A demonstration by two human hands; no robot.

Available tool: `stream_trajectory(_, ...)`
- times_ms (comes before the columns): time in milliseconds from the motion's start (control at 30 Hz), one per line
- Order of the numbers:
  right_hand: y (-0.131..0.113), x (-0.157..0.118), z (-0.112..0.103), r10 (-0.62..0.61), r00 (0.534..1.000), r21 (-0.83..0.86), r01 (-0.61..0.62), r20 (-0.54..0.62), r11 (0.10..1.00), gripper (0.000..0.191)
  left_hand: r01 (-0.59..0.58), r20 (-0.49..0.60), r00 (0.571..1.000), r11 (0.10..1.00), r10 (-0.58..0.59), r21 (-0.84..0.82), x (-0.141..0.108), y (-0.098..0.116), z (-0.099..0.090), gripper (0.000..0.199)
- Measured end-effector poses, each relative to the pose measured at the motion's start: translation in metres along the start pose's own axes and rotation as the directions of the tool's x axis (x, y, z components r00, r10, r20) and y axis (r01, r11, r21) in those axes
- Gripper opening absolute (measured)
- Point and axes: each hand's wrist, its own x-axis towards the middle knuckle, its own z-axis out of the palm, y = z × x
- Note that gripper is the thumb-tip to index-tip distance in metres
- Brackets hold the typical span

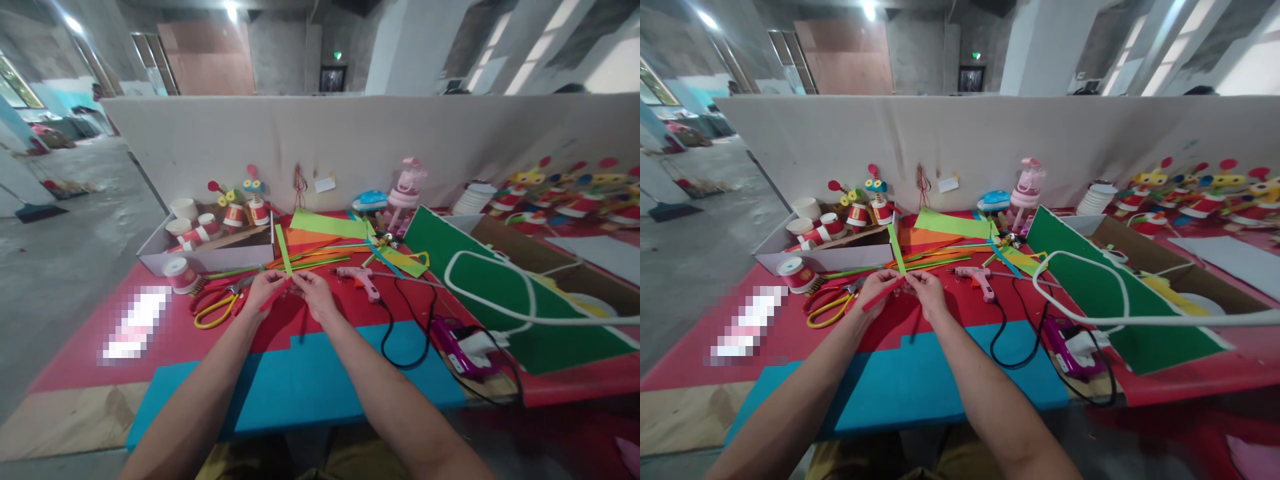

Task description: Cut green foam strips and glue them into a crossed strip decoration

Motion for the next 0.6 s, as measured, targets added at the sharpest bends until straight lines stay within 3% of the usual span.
stream_trajectory(233, 0.0, 0.002, 0.0, -0.12, 0.986, -0.061, 0.114, -0.115, 0.992, 0.027, 0.033, 0.044, 0.999, 0.998, -0.03, -0.055, -0.001, -0.004, 0.0, 0.032)
stream_trajectory(400, 0.0, 0.002, 0.0, -0.167, 0.972, -0.036, 0.164, -0.164, 0.986, 0.027, -0.04, 0.088, 0.995, 0.998, 0.044, -0.053, -0.007, -0.001, 0.007, 0.036)
stream_trajectory(600, 0.001, 0.0, 0.004, -0.102, 0.993, 0.039, 0.104, -0.055, 0.994, 0.03, -0.085, -0.074, 0.994, 0.992, 0.078, -0.091, -0.006, 0.0, 0.011, 0.027)
